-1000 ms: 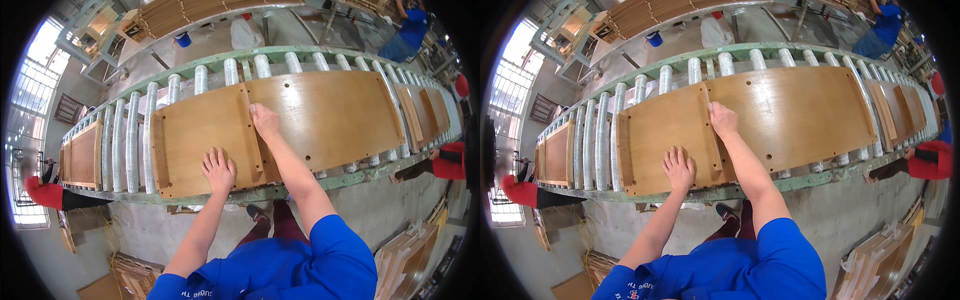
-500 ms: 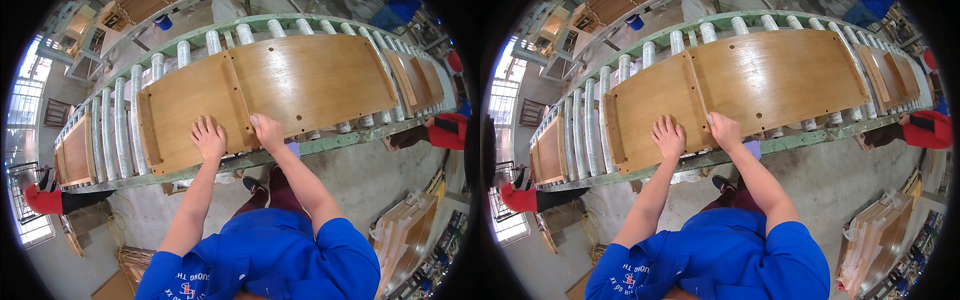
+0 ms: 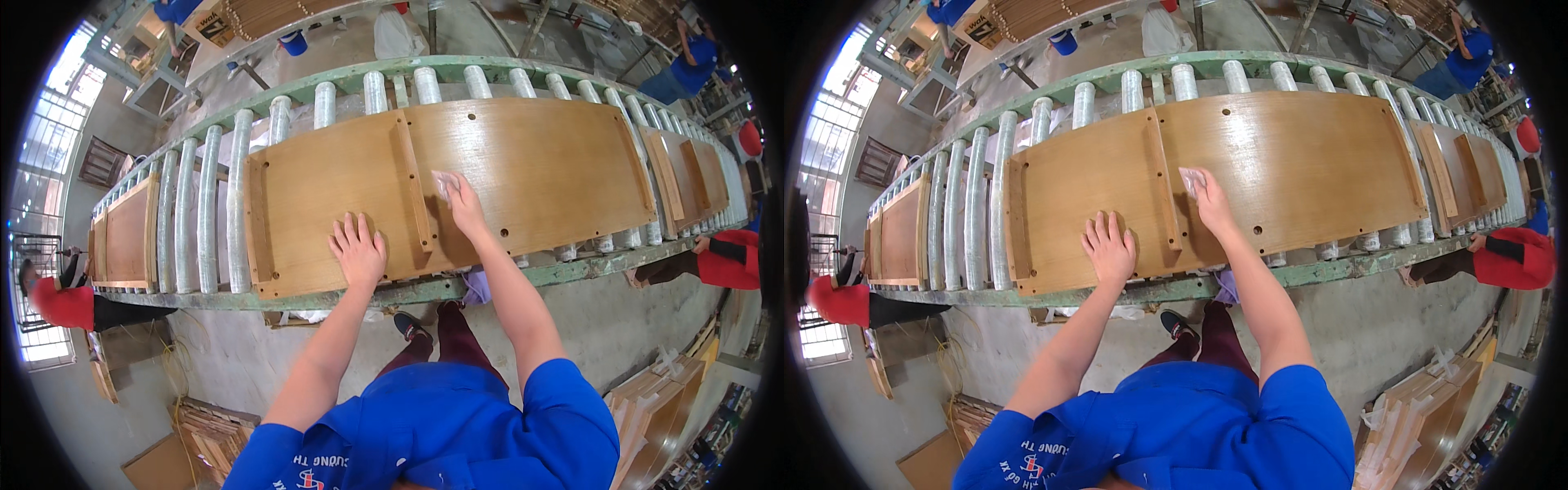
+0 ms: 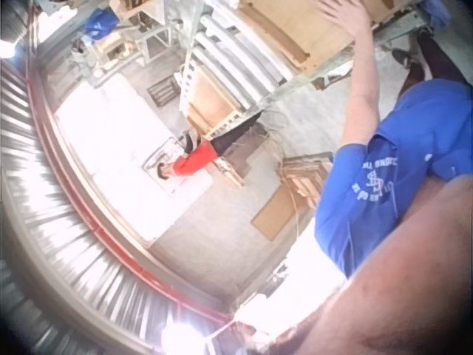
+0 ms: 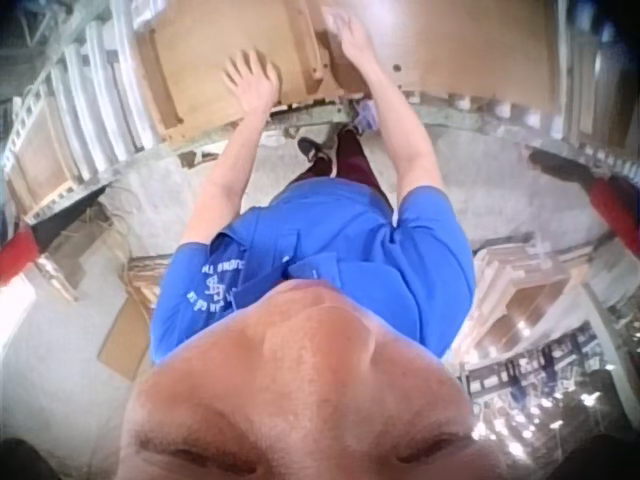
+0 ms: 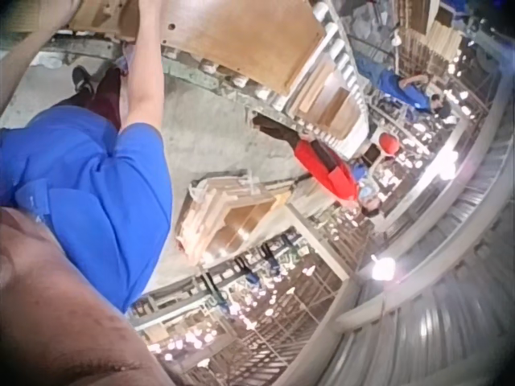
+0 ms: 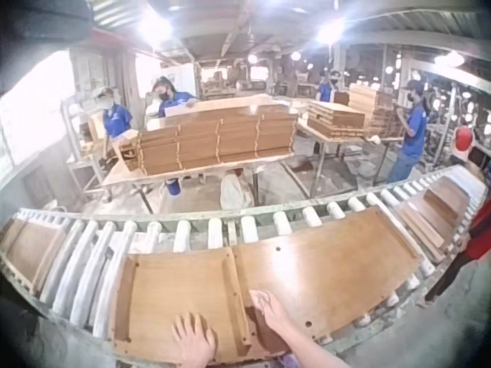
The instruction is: The person wipes the surface of a large wooden panel on a roller conveyor with a cloth, then flips the panel to wipe the other side. They continue wiping additional panels and remove protective paper from a stack of finished panels.
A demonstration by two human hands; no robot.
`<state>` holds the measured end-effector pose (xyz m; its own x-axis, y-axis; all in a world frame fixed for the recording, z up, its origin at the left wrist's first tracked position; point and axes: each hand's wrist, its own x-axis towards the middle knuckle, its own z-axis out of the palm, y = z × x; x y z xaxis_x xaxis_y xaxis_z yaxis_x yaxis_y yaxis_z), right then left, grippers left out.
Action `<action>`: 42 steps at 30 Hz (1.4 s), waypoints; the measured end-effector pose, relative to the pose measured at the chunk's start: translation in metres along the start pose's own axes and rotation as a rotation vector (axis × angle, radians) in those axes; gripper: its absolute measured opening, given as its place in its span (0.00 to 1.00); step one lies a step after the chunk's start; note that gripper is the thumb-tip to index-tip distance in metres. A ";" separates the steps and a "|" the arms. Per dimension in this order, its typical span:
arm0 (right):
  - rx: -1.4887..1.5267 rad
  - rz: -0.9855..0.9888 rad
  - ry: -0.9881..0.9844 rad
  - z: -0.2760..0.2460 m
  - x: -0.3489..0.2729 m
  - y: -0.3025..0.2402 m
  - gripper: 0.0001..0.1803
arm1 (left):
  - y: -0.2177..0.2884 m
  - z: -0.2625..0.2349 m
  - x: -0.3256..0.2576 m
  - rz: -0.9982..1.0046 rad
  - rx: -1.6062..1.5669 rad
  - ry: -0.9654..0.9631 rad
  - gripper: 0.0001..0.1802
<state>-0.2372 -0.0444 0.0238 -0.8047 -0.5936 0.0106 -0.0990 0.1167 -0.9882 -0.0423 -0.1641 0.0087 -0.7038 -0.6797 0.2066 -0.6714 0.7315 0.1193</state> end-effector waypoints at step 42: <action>-0.710 -0.099 0.206 0.036 0.117 0.009 0.18 | 0.003 0.001 0.005 0.019 -0.004 -0.026 0.27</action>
<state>-0.3111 -0.1415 0.0107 -0.8589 -0.4749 0.1918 -0.4749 0.5980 -0.6457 -0.0475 -0.1655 0.0093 -0.7220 -0.6671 0.1838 -0.6572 0.7442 0.1194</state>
